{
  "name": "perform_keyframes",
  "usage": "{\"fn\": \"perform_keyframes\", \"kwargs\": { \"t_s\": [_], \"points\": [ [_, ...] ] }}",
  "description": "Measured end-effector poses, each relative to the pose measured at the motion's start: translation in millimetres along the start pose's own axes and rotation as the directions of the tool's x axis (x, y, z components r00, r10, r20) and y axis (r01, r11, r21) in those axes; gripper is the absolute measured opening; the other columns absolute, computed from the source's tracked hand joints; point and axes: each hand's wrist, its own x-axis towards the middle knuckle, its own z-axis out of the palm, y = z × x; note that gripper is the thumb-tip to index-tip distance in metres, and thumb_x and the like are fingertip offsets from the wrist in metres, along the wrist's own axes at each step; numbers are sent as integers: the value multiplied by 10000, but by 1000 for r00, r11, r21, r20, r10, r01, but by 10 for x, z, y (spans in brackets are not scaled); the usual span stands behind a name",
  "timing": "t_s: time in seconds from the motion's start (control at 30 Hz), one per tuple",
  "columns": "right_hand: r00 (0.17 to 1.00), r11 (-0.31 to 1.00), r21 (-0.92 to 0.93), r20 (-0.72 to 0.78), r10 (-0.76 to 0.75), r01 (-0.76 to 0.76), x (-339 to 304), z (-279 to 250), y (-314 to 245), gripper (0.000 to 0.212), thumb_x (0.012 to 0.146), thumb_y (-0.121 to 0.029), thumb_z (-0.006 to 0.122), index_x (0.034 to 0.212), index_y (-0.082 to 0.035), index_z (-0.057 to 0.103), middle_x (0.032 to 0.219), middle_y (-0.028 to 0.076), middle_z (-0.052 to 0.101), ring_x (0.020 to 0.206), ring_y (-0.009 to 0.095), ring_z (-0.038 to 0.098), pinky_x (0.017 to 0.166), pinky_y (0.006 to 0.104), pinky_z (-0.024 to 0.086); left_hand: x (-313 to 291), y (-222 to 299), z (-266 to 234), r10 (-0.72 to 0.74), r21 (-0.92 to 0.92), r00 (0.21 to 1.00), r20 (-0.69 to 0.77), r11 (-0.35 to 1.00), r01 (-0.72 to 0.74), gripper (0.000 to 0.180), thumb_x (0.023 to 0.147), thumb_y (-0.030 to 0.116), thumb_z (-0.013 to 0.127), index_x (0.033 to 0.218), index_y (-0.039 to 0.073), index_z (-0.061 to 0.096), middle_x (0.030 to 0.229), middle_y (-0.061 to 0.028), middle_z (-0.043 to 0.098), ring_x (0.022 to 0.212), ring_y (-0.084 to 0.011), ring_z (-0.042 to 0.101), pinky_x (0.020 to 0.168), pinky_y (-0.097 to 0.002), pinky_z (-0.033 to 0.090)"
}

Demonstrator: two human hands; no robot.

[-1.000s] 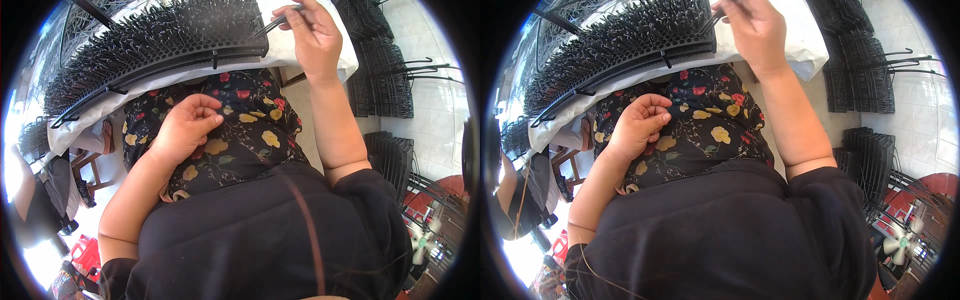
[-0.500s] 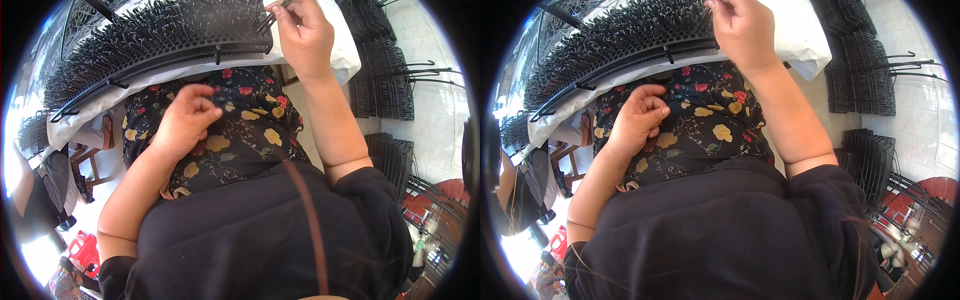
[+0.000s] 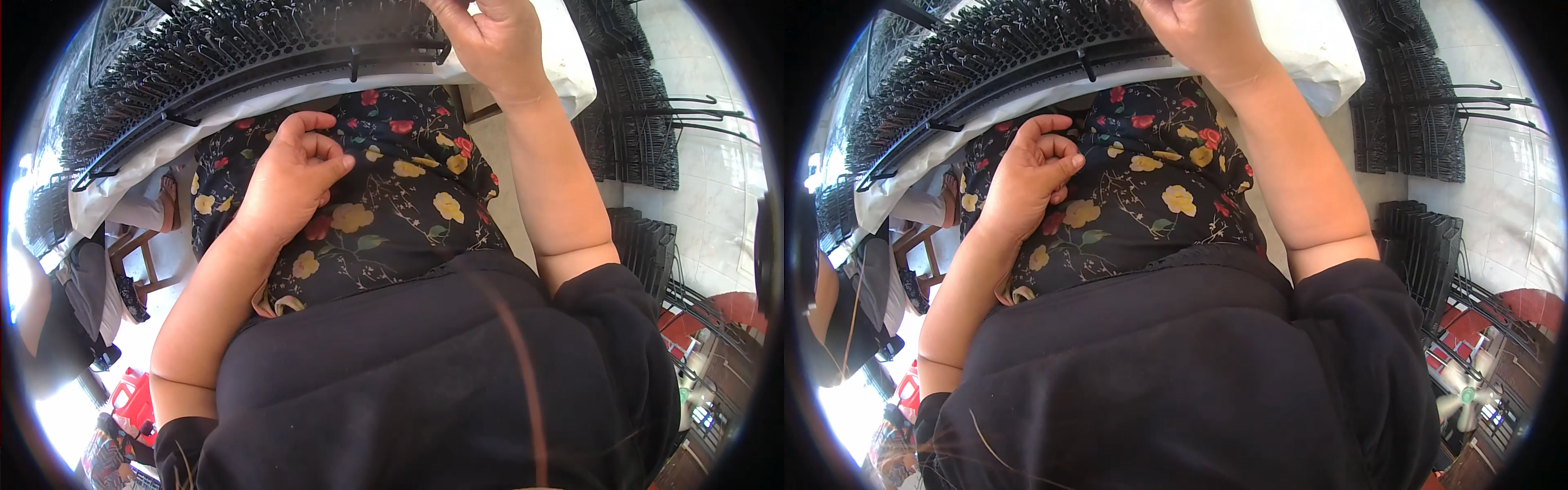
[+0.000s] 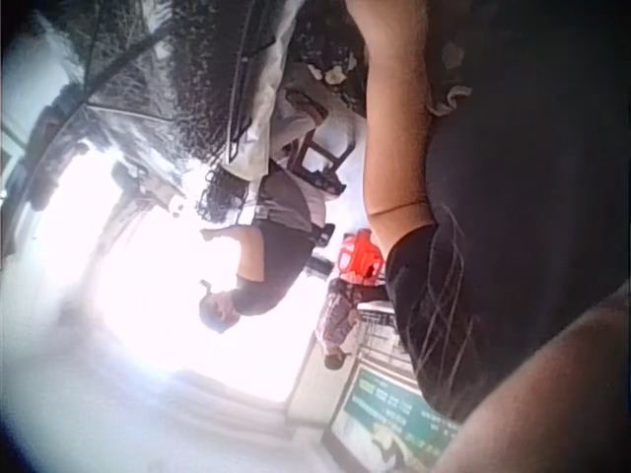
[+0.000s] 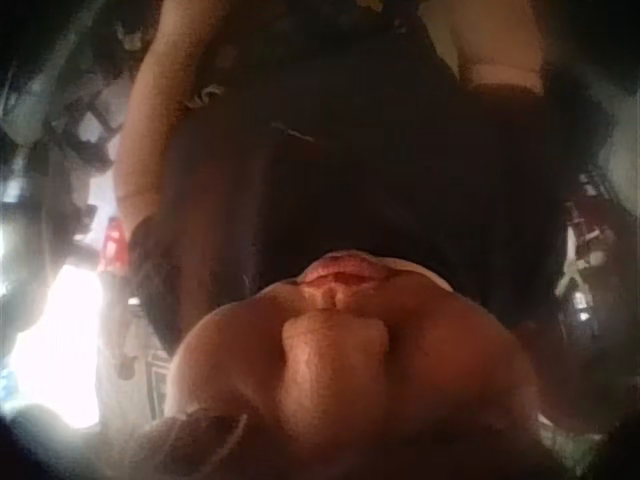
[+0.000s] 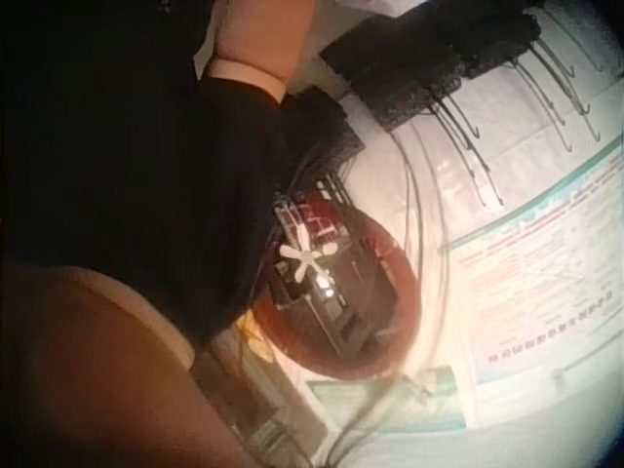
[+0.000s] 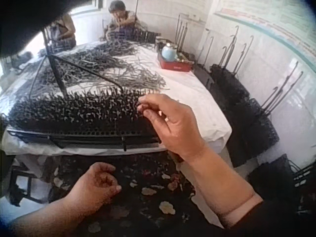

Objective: Manually inserting metal wires into a perforated plastic base to assemble bird deterrent spikes.

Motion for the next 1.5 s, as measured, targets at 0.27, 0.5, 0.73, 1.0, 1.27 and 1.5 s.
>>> {"fn": "perform_keyframes", "kwargs": {
  "t_s": [0.27, 0.5, 0.73, 1.0, 1.27, 1.5],
  "points": [
    [997, 998, -22, -54, 54, -55, -1, -17, -71, 229, 872, 51, 618, 1093, -4, 610, 957, 100, 677, 867, 153, 676, 715, 252, 536, -58, 33, 26, -37, 29, 999, -7, 999, 37, 419, 872, 0, 620, 1249, 4, 437, 841, 2, 545, 553, -33, 411, 498, -161, 339],
    [995, 982, -163, -48, 87, -94, 25, -69, -98, 152, 847, -23, 673, 998, -15, 692, 894, 113, 708, 784, 188, 682, 672, 266, 528, -79, 3, -7, -48, 21, 999, 21, 999, 48, 397, 860, 75, 662, 1205, 8, 478, 831, 23, 562, 604, -32, 438, 526, -175, 373],
    [999, 994, -98, -4, 52, -52, 20, -97, -100, 135, 823, -22, 687, 953, -20, 723, 864, 134, 712, 783, 225, 690, 688, 293, 529, -94, -41, 10, -42, -18, 998, 49, 999, 43, 366, 869, 73, 652, 1187, -1, 487, 831, 19, 559, 577, -31, 423, 511, -173, 356],
    [989, 991, -56, -92, 118, -123, 235, -117, -122, 183, 845, -31, 645, 1013, 26, 691, 1000, 171, 701, 994, 265, 670, 868, 304, 517, -223, 54, -59, -1, -180, 999, -42, 984, -6, 411, 873, 75, 661, 1223, -8, 464, 882, -19, 564, 628, -45, 456, 507, -185, 357],
    [988, 952, -265, 0, -157, 151, 1350, 875, 131, 581, 855, -299, 691, 1291, 30, 492, 1100, 188, 650, 1054, 307, 606, 900, 377, 466, -758, 340, -1352, 220, 60, 721, -658, 969, -241, 490, 889, 100, 646, 1311, 20, 409, 1026, -40, 539, 658, -66, 484, 523, -210, 391],
    [573, 300, 491, 743, 346, -818, 1812, 1272, -603, 186, 903, -162, 627, 1010, -15, 587, 850, 69, 661, 735, 121, 608, 610, 238, 470, -1445, 208, -2612, 296, 198, 184, -937, 886, -419, 275, 908, 100, 618, 1145, 17, 505, 904, -57, 598, 603, -78, 518, 508, -215, 426]
  ]
}}
